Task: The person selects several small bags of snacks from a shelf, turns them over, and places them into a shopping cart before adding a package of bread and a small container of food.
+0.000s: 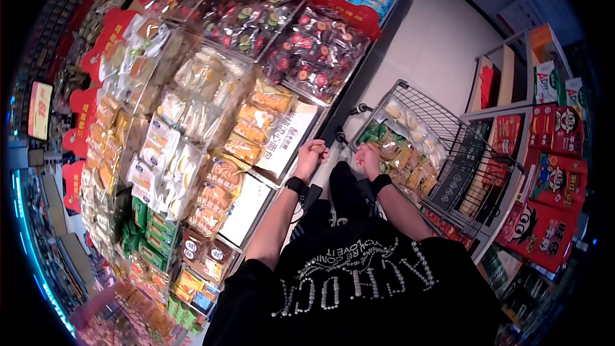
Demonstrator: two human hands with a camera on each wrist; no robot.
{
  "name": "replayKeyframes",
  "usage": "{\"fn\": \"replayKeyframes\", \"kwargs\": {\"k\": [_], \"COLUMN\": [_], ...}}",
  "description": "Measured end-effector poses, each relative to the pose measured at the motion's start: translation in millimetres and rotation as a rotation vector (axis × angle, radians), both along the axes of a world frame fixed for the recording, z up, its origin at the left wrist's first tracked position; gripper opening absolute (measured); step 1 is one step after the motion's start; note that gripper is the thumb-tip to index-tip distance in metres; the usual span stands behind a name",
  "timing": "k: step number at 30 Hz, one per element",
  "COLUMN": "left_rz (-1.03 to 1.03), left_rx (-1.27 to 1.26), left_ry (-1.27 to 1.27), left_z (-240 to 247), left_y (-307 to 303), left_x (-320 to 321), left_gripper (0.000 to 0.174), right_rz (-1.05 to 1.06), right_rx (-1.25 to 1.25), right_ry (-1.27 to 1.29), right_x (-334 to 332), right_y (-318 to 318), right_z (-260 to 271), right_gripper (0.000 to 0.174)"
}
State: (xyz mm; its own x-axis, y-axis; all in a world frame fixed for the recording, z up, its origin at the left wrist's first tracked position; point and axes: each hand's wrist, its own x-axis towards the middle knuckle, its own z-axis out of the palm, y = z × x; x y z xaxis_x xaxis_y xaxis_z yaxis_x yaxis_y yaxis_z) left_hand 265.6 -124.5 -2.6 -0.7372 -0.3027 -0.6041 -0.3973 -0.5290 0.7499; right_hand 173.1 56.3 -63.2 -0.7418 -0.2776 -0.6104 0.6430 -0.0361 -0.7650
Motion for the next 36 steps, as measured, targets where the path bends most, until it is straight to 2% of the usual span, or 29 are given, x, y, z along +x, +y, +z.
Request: {"fn": "replayKeyframes", "kwargs": {"k": [1,5,7,11,14,17,18,19,21,23,27,29,33,34,35,36], "left_rz": [-0.05,-0.267,-0.291,-0.344,-0.301,-0.261,-0.233,-0.205,-0.203,-0.196,-0.229,-0.2,-0.122,-0.138,-0.154,-0.147], "left_rx": [0.014,0.024,0.08,0.124,0.18,0.217,0.189,0.157,0.185,0.263,0.325,0.332,0.341,0.305,0.268,0.251], "left_ry": [-0.023,-0.163,-0.195,-0.231,-0.242,-0.296,-0.357,-0.421,-0.455,-0.453,-0.487,-0.489,-0.494,-0.493,-0.491,-0.479], "left_z": [-7.4,-32.9,-45.1,-68.6,-87.9,-99.3,-104.1,-107.7,-119.6,-118.0,-115.1,-115.3,-117.4,-118.0,-115.0,-108.3], "left_y": [12.4,59.3,80.7,112.2,123.8,124.8,124.0,121.2,111.0,104.3,97.8,96.6,100.1,99.9,99.0,97.0], "left_x": [-6.7,-32.3,-45.7,-74.7,-91.2,-107.8,-113.2,-114.3,-117.5,-117.4,-118.2,-115.7,-112.5,-108.3,-105.4,-103.4], "left_gripper": [0.02,0.018,0.019,0.023,0.026,0.029,0.029,0.03,0.034,0.039,0.041,0.04,0.036,0.035,0.035,0.033], "right_rz": [-0.004,-0.225,-0.307,-0.397,-0.33,-0.099,-0.081,0.169,0.153,0.302,0.423,0.671,0.607,0.4,0.451,0.498], "right_rx": [0.091,0.183,0.236,0.181,0.264,0.592,0.644,0.798,0.747,1.034,0.893,0.998,0.958,0.947,0.89,0.901], "right_ry": [-0.041,-0.172,-0.225,-0.258,-0.239,-0.129,-0.103,0.057,0.074,0.569,0.361,0.16,0.18,0.282,0.209,0.264], "right_x": [-5.3,-9.3,-10.1,-16.9,-31.3,-49.3,-60.4,-70.1,-87.6,-99.7,-117.6,-120.0,-106.5,-91.8,-94.1,-93.7], "right_y": [23.1,105.9,127.9,159.6,160.6,152.9,145.5,144.3,132.0,120.0,111.3,110.7,120.6,129.0,129.4,133.6], "right_z": [-9.0,-57.5,-68.6,-95.1,-118.2,-150.0,-155.4,-157.5,-199.9,-216.2,-233.3,-233.4,-222.8,-237.7,-217.0,-207.2], "right_gripper": [0.019,0.02,0.021,0.017,0.014,0.014,0.021,0.021,0.02,0.022,0.015,0.014,0.008,0.011,0.009,0.009]}}
